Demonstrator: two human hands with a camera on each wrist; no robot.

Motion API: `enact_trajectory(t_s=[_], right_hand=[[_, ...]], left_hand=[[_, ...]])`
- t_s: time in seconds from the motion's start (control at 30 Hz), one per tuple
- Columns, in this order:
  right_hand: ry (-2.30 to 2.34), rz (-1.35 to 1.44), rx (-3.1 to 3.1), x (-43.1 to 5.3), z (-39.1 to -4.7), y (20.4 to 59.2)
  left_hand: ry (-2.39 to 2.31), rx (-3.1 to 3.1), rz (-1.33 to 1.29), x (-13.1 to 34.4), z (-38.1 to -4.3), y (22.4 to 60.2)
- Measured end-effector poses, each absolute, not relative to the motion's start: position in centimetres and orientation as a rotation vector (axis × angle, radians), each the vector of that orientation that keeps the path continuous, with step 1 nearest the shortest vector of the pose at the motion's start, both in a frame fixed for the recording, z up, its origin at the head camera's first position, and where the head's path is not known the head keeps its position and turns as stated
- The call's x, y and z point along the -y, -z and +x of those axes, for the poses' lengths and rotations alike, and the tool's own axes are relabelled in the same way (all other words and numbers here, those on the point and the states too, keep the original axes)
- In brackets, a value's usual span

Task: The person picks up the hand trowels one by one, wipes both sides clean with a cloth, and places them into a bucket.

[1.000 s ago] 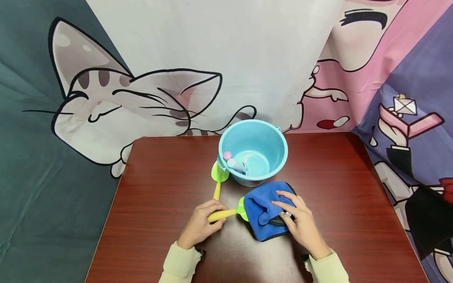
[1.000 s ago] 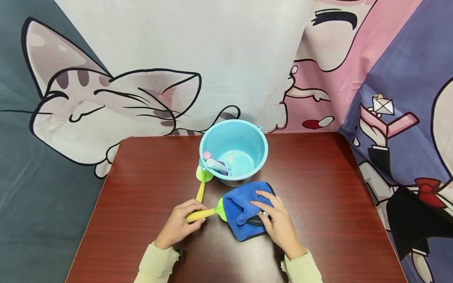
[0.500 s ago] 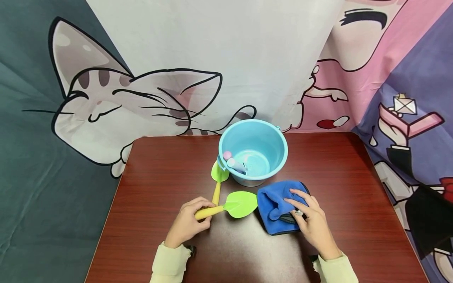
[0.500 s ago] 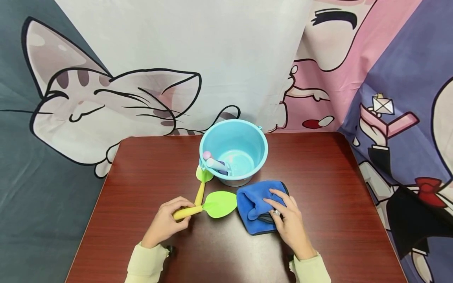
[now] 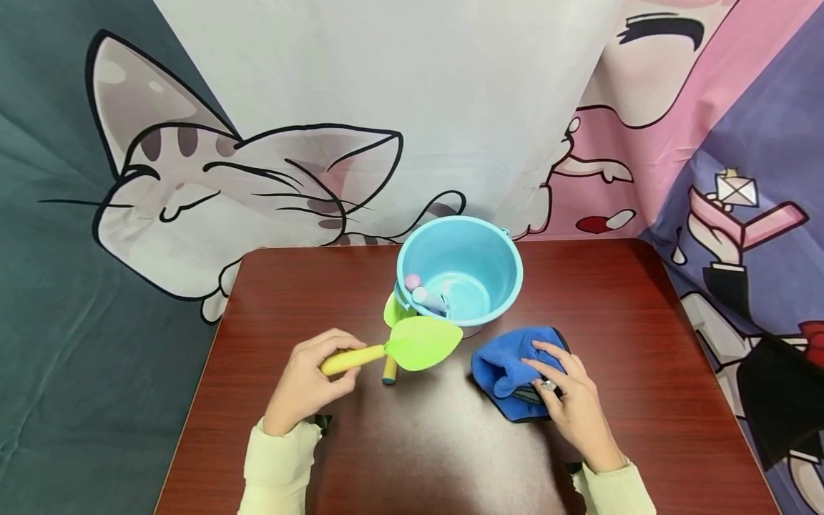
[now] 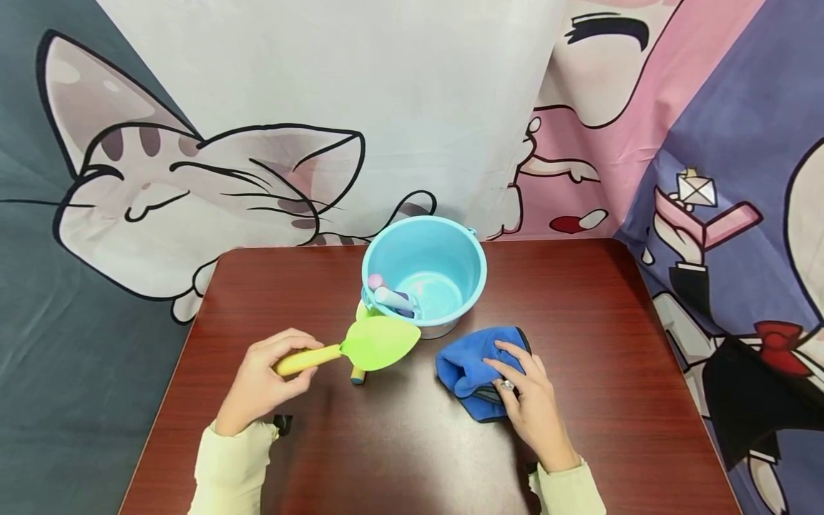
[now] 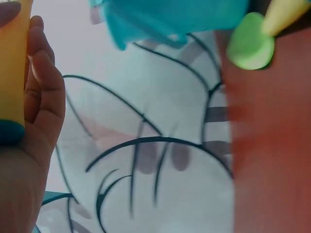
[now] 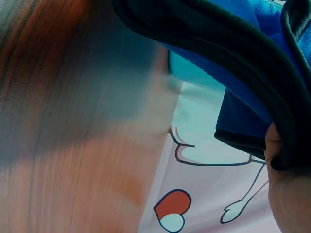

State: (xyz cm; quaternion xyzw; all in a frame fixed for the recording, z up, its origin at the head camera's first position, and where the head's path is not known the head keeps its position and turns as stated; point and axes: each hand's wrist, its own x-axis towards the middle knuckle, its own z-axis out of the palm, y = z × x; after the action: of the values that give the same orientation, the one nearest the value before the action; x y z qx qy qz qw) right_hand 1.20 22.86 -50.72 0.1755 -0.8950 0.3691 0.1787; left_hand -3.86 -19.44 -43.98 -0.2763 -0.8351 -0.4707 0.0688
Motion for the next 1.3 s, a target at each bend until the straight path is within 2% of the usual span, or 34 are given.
enact_trajectory(t_s=[0.47,0.8,1.3], right_hand=[[-1.045,0.476,2.538,-22.9,1.3,50.1],[-1.040,0.469,2.544,-23.1,1.5,50.4],[-1.036,0.458,2.549,-22.9,1.5,50.6]], left_hand=[[1.147,2.486,-0.775,18.6,-10.1,38.2],[1.002,2.600,-0.858,15.8,-14.6,37.3],[0.581,2.836,-0.918,10.8,-18.8,37.4]])
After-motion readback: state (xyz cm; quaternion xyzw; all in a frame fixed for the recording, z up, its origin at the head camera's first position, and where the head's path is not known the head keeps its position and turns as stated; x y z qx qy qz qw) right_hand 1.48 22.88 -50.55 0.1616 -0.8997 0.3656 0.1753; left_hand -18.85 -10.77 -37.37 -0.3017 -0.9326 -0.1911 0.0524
